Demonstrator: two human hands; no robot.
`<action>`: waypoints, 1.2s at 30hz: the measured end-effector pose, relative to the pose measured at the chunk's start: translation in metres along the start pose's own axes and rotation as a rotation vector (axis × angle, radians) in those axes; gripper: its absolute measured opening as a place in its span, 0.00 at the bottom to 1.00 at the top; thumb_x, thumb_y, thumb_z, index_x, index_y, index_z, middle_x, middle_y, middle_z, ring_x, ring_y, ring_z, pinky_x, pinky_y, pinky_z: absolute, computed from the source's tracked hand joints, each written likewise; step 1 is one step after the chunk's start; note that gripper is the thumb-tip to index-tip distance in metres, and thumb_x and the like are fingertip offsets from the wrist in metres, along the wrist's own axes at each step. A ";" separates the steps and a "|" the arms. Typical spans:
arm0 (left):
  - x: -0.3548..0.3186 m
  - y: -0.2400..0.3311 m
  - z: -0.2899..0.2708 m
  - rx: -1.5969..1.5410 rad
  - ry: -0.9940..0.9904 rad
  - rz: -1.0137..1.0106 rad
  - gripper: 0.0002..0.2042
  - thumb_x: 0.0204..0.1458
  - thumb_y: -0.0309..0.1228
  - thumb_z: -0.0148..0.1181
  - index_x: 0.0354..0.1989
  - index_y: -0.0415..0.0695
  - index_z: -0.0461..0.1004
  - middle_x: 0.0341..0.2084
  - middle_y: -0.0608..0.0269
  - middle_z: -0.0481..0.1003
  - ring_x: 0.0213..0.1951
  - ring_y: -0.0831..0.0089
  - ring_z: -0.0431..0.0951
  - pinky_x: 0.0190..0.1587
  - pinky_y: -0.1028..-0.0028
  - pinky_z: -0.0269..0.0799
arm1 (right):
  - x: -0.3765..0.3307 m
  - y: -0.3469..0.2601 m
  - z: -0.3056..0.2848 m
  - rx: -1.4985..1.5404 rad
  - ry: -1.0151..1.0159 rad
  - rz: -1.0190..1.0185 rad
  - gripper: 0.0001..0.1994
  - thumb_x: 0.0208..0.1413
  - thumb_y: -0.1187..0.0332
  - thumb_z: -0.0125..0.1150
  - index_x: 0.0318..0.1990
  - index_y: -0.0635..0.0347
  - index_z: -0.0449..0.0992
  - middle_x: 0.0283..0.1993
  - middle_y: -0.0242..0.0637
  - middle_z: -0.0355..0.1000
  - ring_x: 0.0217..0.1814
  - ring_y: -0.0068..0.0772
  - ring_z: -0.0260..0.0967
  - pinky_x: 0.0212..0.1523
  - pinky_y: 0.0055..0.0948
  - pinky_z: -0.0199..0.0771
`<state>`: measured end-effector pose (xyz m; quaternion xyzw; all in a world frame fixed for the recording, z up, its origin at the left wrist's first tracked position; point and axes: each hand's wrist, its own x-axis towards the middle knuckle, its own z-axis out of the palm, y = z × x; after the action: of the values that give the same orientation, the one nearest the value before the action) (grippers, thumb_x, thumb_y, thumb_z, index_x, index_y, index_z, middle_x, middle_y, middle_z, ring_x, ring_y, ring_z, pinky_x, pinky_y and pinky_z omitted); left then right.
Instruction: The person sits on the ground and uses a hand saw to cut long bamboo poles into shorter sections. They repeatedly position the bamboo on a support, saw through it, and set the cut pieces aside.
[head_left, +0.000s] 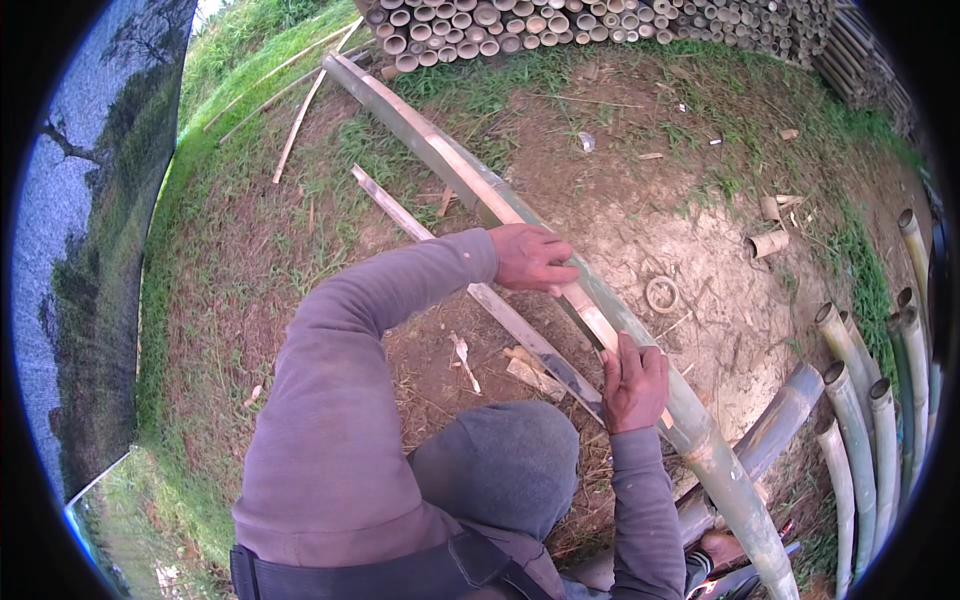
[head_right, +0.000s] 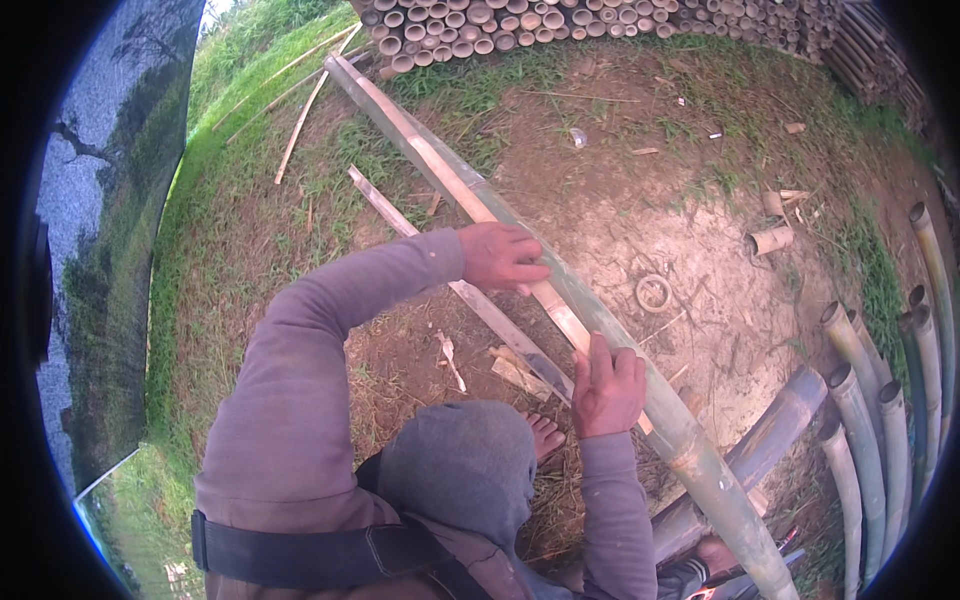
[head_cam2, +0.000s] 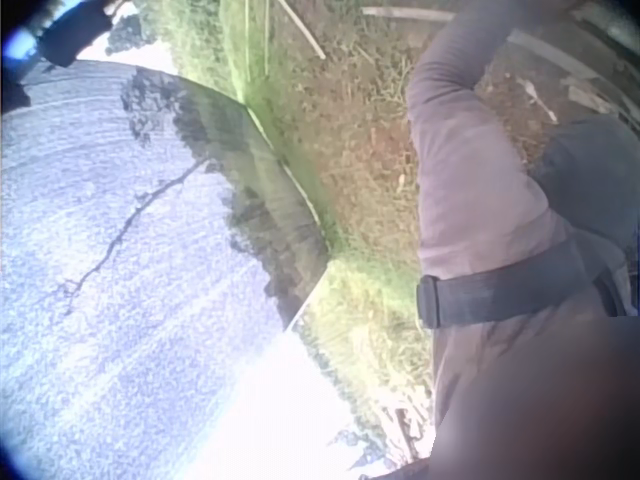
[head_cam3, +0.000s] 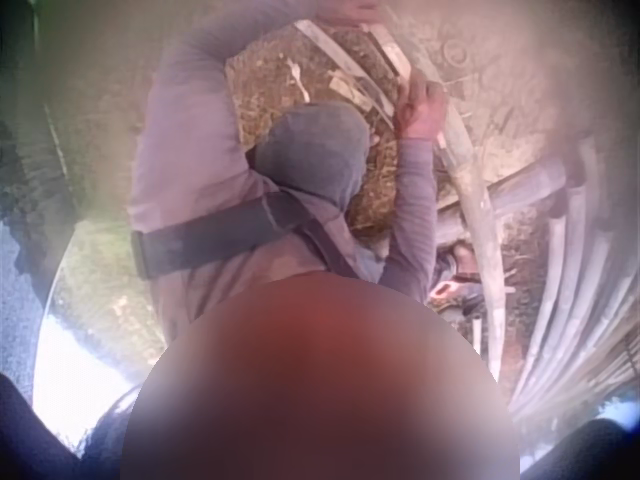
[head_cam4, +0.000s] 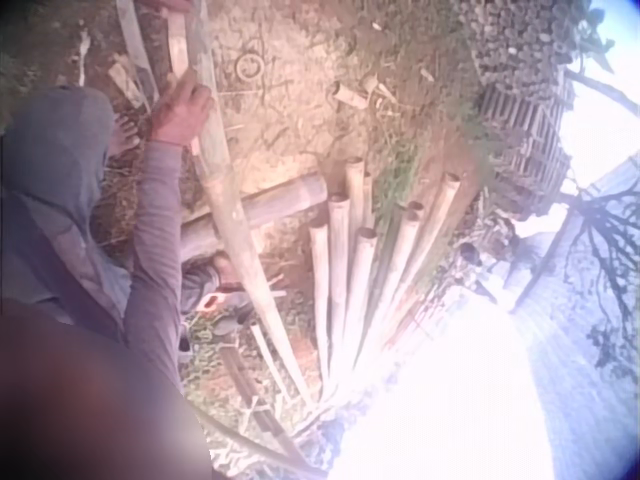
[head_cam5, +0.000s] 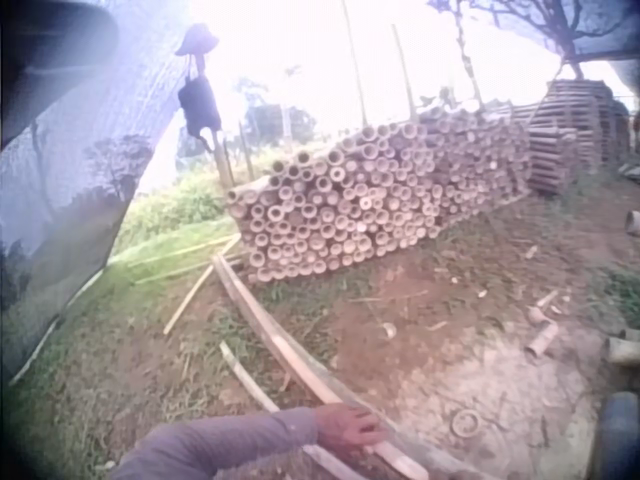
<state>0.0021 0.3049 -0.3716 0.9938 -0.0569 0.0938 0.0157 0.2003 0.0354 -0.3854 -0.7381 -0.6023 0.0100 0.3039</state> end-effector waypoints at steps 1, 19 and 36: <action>-0.002 -0.001 -0.001 -0.003 0.004 0.002 0.22 0.57 0.45 0.66 0.56 0.49 0.74 0.43 0.57 0.73 0.45 0.56 0.80 0.49 0.59 0.79 | 0.000 -0.002 0.002 -0.002 -0.006 0.006 0.21 0.56 0.62 0.74 0.58 0.54 0.82 0.38 0.38 0.68 0.41 0.46 0.69 0.44 0.45 0.73; -0.016 -0.010 -0.003 -0.086 -0.099 -0.075 0.19 0.58 0.42 0.66 0.56 0.52 0.75 0.43 0.56 0.73 0.44 0.53 0.80 0.48 0.56 0.80 | 0.009 -0.017 0.007 0.001 -0.072 0.041 0.21 0.56 0.63 0.74 0.57 0.56 0.82 0.39 0.40 0.68 0.44 0.46 0.69 0.45 0.43 0.73; 0.001 0.011 -0.001 -0.093 -0.151 -0.183 0.22 0.61 0.46 0.63 0.59 0.50 0.73 0.49 0.56 0.73 0.54 0.54 0.75 0.61 0.52 0.71 | 0.008 -0.001 -0.012 -0.067 -0.044 0.002 0.18 0.56 0.61 0.73 0.54 0.52 0.83 0.38 0.36 0.70 0.43 0.42 0.70 0.47 0.43 0.66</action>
<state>0.0020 0.2937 -0.3704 0.9973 0.0289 0.0141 0.0659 0.2059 0.0372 -0.3726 -0.7480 -0.6082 0.0061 0.2656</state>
